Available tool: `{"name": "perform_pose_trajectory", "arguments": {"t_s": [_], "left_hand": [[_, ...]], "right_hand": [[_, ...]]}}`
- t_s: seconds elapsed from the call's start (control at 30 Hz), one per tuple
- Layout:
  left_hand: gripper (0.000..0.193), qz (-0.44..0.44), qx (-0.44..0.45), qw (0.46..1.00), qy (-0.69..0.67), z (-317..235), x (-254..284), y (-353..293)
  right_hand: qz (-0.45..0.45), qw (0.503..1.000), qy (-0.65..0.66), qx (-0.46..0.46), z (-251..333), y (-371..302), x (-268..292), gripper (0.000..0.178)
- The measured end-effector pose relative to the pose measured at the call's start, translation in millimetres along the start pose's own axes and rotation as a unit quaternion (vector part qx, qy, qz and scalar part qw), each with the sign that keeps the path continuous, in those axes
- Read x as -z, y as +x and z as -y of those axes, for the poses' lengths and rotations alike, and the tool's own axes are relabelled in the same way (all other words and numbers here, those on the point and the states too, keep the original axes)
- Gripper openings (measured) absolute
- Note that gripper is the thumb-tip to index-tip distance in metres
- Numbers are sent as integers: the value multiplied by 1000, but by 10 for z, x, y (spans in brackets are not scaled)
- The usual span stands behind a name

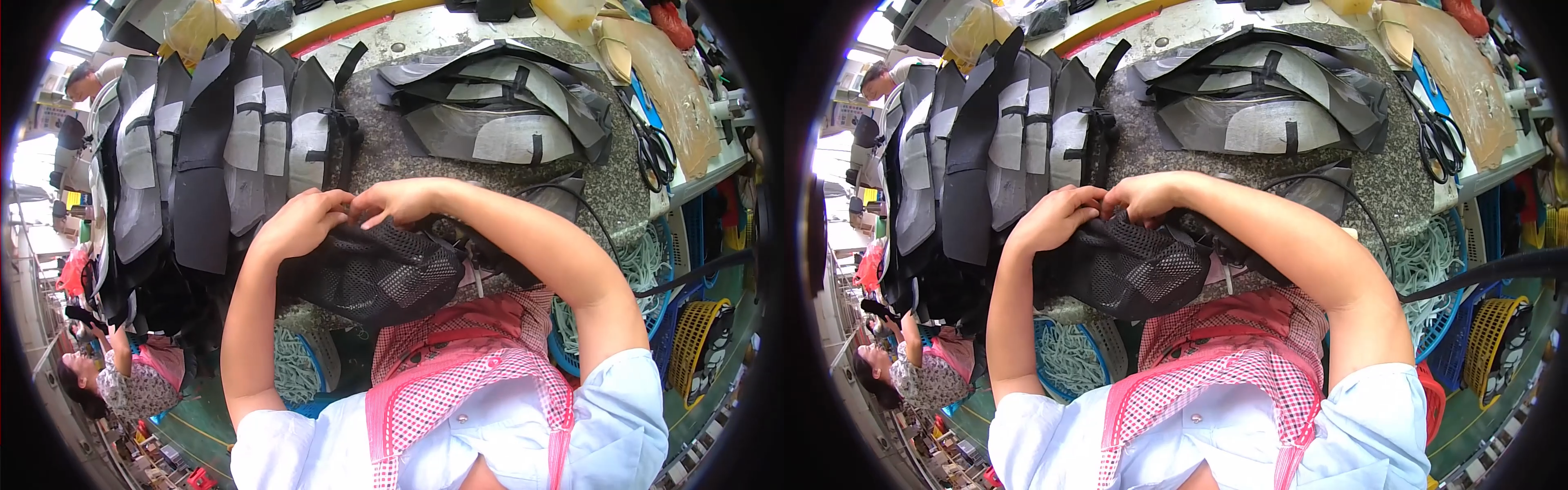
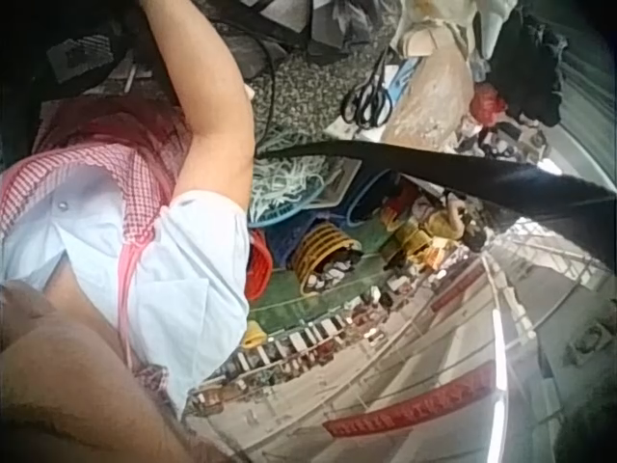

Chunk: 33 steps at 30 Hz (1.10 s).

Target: Hammering the edges of leather shoe upper components to flatten seams on a factory workbench.

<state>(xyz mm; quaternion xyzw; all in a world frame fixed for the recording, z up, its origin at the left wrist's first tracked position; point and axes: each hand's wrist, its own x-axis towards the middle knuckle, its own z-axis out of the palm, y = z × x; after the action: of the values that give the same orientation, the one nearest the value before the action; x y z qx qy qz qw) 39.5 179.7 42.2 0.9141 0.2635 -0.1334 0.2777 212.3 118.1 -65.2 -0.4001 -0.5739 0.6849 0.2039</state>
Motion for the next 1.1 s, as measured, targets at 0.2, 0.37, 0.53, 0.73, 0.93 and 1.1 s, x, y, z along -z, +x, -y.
{"name": "perform_pose_trajectory", "arguments": {"t_s": [0.2, 0.37, 0.53, 0.73, 0.93, 1.1], "left_hand": [[35, 5, 38, 997, -59, 81, -25, -32], [38, -58, -39, 997, -38, 79, -95, -35], [24, 6, 0, 999, -50, 153, -123, -2], [17, -10, 10, 997, -77, 234, -73, -39], [11, -49, -40, 996, -65, -151, 0, 58], [17, -15, -57, 983, -176, -317, 74, 114]], "right_hand": [[-156, 982, -99, 48, 193, -62, -138, 14], [-240, 962, -93, 91, 274, -218, -159, 14], [-185, 971, -66, 133, 250, -412, -106, 11], [-213, 940, -207, 169, 331, -921, 37, 10], [-283, 876, -311, 236, 568, -929, 21, 15], [-295, 854, -355, 240, 789, -964, 48, 16]]}}
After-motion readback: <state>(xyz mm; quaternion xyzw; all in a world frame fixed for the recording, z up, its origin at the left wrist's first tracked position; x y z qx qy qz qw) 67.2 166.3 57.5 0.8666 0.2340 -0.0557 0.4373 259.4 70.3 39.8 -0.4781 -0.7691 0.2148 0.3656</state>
